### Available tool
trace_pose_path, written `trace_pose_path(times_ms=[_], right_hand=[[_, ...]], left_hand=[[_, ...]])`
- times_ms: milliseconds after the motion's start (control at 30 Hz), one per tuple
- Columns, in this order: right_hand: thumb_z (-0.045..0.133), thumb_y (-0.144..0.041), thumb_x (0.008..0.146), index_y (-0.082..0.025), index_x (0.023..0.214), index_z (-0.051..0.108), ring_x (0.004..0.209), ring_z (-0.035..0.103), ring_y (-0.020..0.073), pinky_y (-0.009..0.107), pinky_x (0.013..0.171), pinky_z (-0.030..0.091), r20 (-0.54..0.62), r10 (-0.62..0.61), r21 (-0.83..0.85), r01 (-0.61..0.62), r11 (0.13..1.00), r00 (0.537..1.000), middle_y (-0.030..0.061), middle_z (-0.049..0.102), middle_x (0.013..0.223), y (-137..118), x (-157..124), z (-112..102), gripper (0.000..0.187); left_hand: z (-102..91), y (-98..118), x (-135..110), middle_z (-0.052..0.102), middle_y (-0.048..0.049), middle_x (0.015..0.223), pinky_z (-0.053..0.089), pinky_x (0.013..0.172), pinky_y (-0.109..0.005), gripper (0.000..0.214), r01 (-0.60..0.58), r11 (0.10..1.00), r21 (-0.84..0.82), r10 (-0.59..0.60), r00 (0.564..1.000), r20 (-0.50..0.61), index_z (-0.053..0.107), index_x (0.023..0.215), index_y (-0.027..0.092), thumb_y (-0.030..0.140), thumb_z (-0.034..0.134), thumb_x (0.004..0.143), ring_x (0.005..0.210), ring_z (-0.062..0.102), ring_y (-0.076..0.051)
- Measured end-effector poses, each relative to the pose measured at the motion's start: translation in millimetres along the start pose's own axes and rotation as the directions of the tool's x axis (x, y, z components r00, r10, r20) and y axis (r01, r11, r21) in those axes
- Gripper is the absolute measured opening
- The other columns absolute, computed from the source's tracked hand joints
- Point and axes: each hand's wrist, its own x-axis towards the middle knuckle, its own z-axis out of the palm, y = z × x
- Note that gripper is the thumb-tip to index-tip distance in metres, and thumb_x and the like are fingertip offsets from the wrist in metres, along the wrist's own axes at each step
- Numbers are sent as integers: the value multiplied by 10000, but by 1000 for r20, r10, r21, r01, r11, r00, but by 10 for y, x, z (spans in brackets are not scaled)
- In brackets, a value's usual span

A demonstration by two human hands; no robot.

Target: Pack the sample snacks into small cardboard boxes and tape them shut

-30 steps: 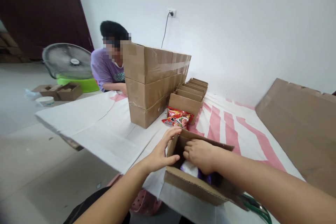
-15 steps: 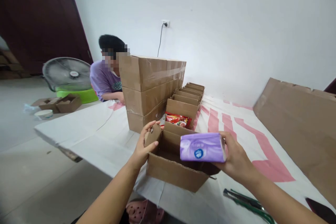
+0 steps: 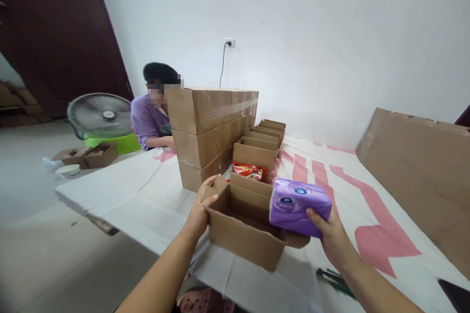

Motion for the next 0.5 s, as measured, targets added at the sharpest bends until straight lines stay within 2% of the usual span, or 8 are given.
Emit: trace_pose_path(times_ms=[133, 267, 367, 500], right_hand=[[827, -525, 652, -270, 1091, 654, 1073, 676, 324, 489, 945, 548, -92, -23, 53, 28, 998, 995, 47, 748, 1113, 32, 69, -31, 536], [813, -517, 676, -278, 1114, 656, 1020, 698, 305, 463, 899, 582, -149, -44, 38, 50, 998, 988, 21, 758, 1073, 168, 117, -106, 523], [810, -499, 695, -286, 1187, 639, 1022, 704, 297, 448, 900, 594, -144, -16, 39, 21, 999, 989, 13, 758, 1079, 307, 112, -144, 562], [806, -519, 693, -291, 1230, 629, 1006, 715, 288, 433, 894, 612, -145, 39, 78, -28, 997, 989, 5, 763, 1076, 414, 93, -151, 609]], left_hand=[[-31, 26, 3, 574, -67, 1380, 268, 1181, -479, 436, -115, 990, 77, 123, 987, -104, 585, 1182, 232, 294, 631, 753, 1366, 431, -306], [-61, 9, 11, 564, -68, 1367, 260, 1189, -467, 351, -203, 968, 150, 231, 952, -201, 571, 1152, 238, 288, 603, 806, 1362, 439, -285], [-69, -11, 13, 541, -70, 1393, 262, 1195, -459, 423, -159, 964, 213, 205, 954, -216, 535, 1260, 252, 344, 602, 852, 1376, 423, -282], [-46, 8, 7, 439, -84, 1512, 262, 1206, -441, 581, -74, 978, 196, 125, 957, -261, 410, 1419, 274, 510, 551, 907, 1422, 384, -266]])
